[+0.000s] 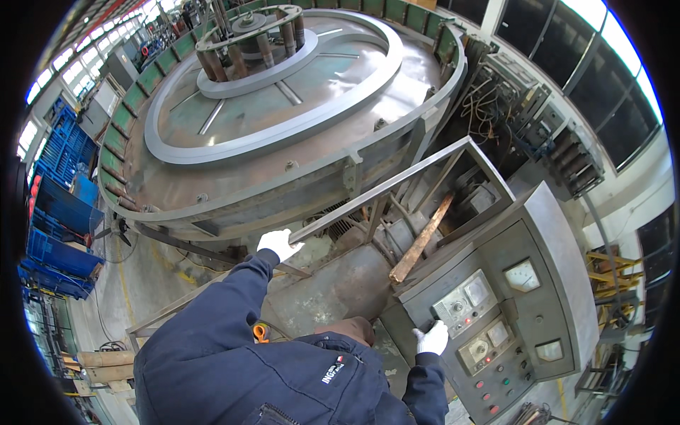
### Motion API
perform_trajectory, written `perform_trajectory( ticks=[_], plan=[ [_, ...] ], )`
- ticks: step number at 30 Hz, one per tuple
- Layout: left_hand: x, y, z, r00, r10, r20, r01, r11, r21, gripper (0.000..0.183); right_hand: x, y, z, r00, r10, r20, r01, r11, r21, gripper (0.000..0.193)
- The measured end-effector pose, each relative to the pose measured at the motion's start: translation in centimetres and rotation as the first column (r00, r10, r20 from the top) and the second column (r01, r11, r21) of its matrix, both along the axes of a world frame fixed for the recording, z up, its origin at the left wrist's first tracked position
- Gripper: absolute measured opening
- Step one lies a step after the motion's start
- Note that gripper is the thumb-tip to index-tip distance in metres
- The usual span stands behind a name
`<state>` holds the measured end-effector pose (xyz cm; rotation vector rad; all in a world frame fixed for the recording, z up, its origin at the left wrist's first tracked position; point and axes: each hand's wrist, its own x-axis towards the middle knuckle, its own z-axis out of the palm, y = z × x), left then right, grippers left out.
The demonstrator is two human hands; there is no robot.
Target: Operating a large industrial boring mill or vertical lathe via a control panel.
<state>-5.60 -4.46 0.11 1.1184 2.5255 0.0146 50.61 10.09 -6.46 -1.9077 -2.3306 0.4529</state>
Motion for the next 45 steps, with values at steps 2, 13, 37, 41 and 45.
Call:
perform_trajectory(
  ticks=[2,13,37,41,45],
  plan=[
    [0.01,0.01,-0.05,1.000,-0.002,-0.004,0.002,1.000,0.003,0.073,0.05,-0.04,-0.04,1.000,0.000,0.004,0.000,1.000,0.002,0.080],
    [-0.12,-0.05,-0.51,1.000,-0.009,-0.015,0.009,1.000,0.003,0.073,-0.09,-0.07,0.19,1.000,0.005,0.002,-0.005,1.000,0.008,0.078],
    [0.05,0.00,0.09,1.000,-0.013,-0.013,0.013,1.000,-0.007,0.072,-0.27,-0.06,0.58,1.000,-0.009,0.012,0.009,1.000,-0.019,0.079],
    [0.13,0.00,0.07,1.000,-0.016,-0.026,0.016,1.000,-0.005,0.072,-0.37,-0.12,0.76,1.000,-0.002,0.010,0.002,1.000,-0.004,0.078],
    [0.09,0.04,0.08,1.000,-0.015,-0.023,0.015,1.000,-0.007,0.072,-0.42,-0.20,0.83,1.000,-0.005,0.008,0.005,1.000,0.005,0.078]
  ],
)
